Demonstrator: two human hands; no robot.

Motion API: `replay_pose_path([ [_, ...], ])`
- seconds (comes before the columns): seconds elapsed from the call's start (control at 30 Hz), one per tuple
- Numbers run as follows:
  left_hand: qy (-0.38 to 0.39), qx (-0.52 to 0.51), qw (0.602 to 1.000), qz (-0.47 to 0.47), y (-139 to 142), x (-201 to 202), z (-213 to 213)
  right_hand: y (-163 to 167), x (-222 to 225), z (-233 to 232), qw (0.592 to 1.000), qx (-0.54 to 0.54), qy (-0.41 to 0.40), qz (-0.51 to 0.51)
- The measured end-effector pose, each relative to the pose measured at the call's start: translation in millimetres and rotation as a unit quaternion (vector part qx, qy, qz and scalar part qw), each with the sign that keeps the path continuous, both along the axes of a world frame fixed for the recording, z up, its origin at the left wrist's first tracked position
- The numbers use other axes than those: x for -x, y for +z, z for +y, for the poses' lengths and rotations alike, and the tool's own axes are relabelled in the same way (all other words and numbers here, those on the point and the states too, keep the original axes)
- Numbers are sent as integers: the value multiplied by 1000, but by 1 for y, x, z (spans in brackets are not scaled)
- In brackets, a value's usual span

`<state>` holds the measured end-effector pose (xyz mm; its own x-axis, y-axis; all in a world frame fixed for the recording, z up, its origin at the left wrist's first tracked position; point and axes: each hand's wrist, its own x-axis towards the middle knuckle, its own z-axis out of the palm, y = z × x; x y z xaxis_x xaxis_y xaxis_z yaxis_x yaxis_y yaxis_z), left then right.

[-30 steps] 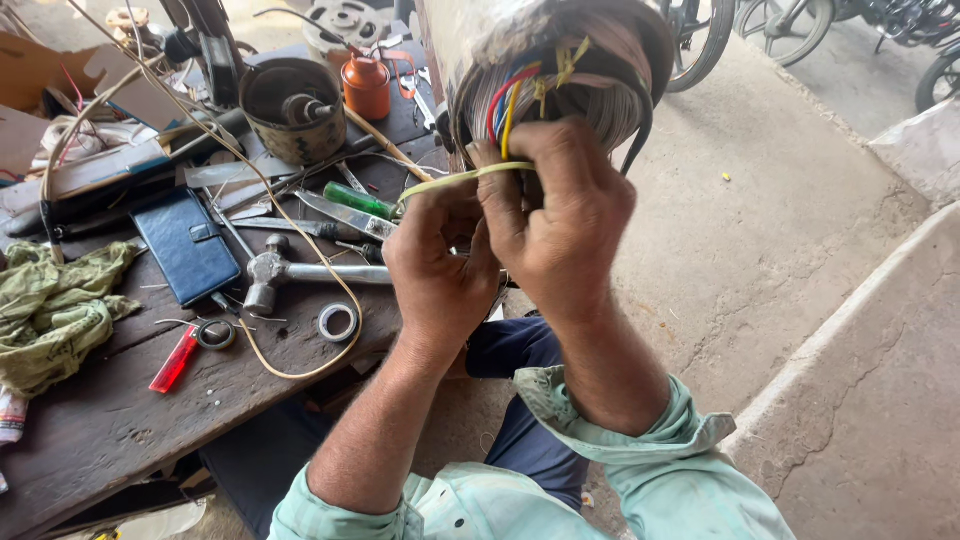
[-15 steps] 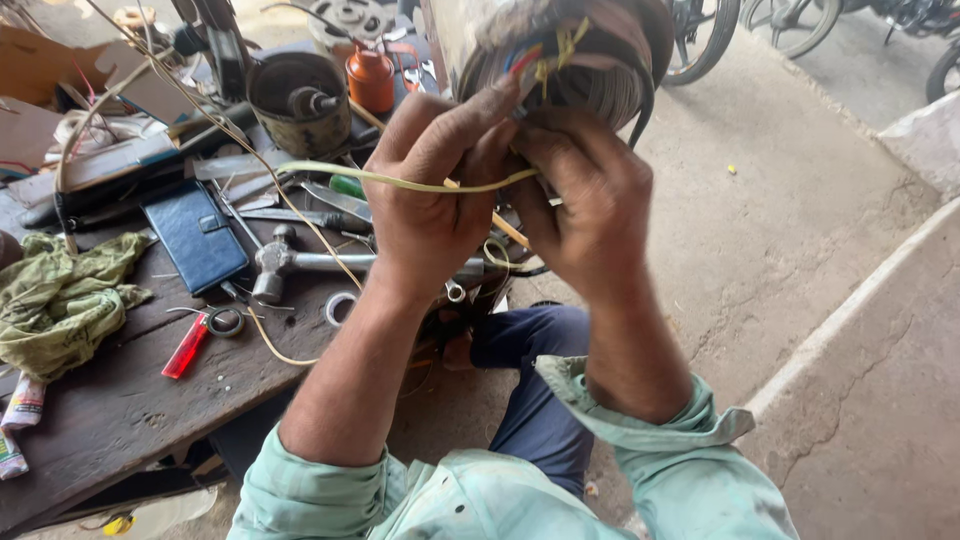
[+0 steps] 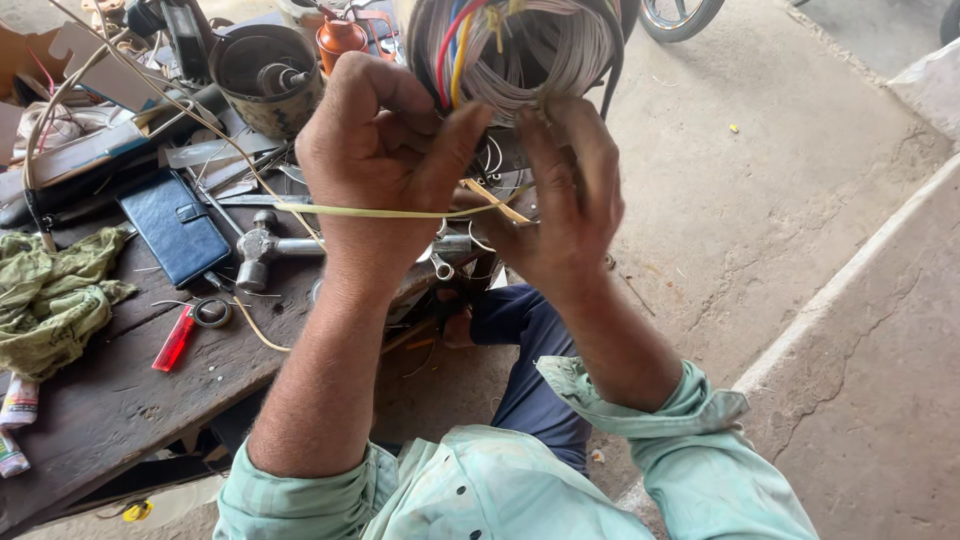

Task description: The person works on a cylindrical electrical coil, repeatedly wrapping and securing it with a yellow tie. They use pliers to cut the tie and adjust the coil's position on the workbench. The task involves handling wires and tools while seated at a cluttered workbench.

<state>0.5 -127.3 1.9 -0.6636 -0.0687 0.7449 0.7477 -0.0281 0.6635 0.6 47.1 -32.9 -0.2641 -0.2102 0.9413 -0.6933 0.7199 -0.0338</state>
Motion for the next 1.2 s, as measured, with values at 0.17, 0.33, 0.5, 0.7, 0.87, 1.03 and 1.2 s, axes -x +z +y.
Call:
replay_pose_path([
  [0.17, -39, -23, 999, -22, -4, 3, -6, -6, -6, -5, 999, 44, -10, 9],
  [0.33, -9, 42, 999, 25, -6, 5, -10, -11, -13, -6, 984, 103, 57, -133],
  [0.5, -67, -21, 997, -29, -7, 4, -9, -6, -15, -12, 970, 118, 71, -200],
  [0.7, -100, -66, 992, -46, -8, 2, -7, -4, -9, -19, 966, 129, 50, -218],
  [0.87, -91, -113, 984, -103, -10, 2, -9, -15, -4, -18, 948, 196, 126, -217],
  [1.03, -57, -24, 982, -179, -22, 0, -9, -14, -10, -2, 960, 188, 142, -149],
  [1.2, -19, 43, 994, -100, -30, -1, -1, -1, -11, 8, 964, 160, 119, -177],
])
